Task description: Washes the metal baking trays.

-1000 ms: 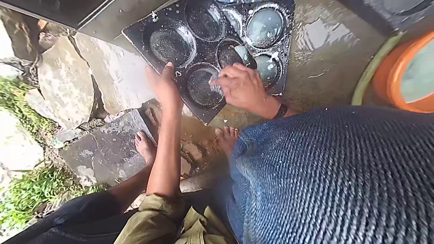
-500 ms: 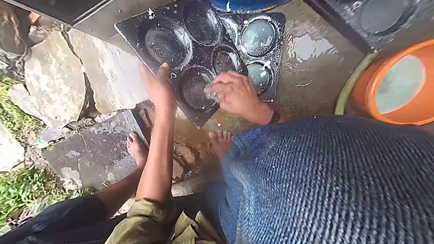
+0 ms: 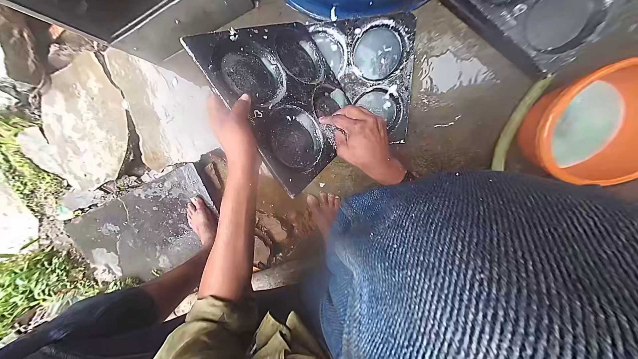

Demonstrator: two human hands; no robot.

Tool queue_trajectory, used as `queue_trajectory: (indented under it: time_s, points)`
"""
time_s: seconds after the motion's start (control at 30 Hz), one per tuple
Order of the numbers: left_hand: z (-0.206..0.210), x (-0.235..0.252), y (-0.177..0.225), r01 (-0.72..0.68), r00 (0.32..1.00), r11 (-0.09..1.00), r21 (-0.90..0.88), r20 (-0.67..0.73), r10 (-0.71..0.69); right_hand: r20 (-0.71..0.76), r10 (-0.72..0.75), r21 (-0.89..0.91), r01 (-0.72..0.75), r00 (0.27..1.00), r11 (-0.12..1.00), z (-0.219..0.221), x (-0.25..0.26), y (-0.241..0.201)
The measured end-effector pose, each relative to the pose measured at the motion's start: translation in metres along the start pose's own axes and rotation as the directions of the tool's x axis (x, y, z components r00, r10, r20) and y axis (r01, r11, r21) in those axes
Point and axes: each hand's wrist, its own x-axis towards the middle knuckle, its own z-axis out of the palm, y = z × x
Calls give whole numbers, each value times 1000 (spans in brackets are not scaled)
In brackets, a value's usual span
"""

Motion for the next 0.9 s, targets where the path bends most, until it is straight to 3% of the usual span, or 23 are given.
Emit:
queue_trajectory:
  time_s: [0.13, 0.2, 0.33, 0.53, 0.7, 0.8, 0.9]
  points:
    - [30, -26, 40, 170, 985, 982, 84, -55, -166, -87, -120, 172, 134, 989, 976, 2, 6, -18]
    - [30, -29, 41, 147, 988, 984, 101, -60, -141, -148, -154, 313, 194, 977, 930, 7, 27, -16]
    - [4, 3, 6, 15, 997, 995, -100, -74, -23, -136, -212, 514, 251, 968, 820, 10, 25, -18]
    - [3, -1, 19, 27, 983, 986, -167, -176, -57, -152, -355, 518, 380, 923, 766, 3, 10, -22]
    - [1, -1, 34, 40, 971, 978, -205, -223, -86, -93, -539, 371, 532, 837, 761, -18, 25, -19]
    - [5, 0, 48, 64, 973, 965, -256, -200, -118, -269, -580, 338, 639, 769, 691, -19, 39, -17]
    - [8, -5, 62, 105, 982, 937, -332, -115, -151, -467, -495, 403, 675, 733, 619, -29, 58, -21]
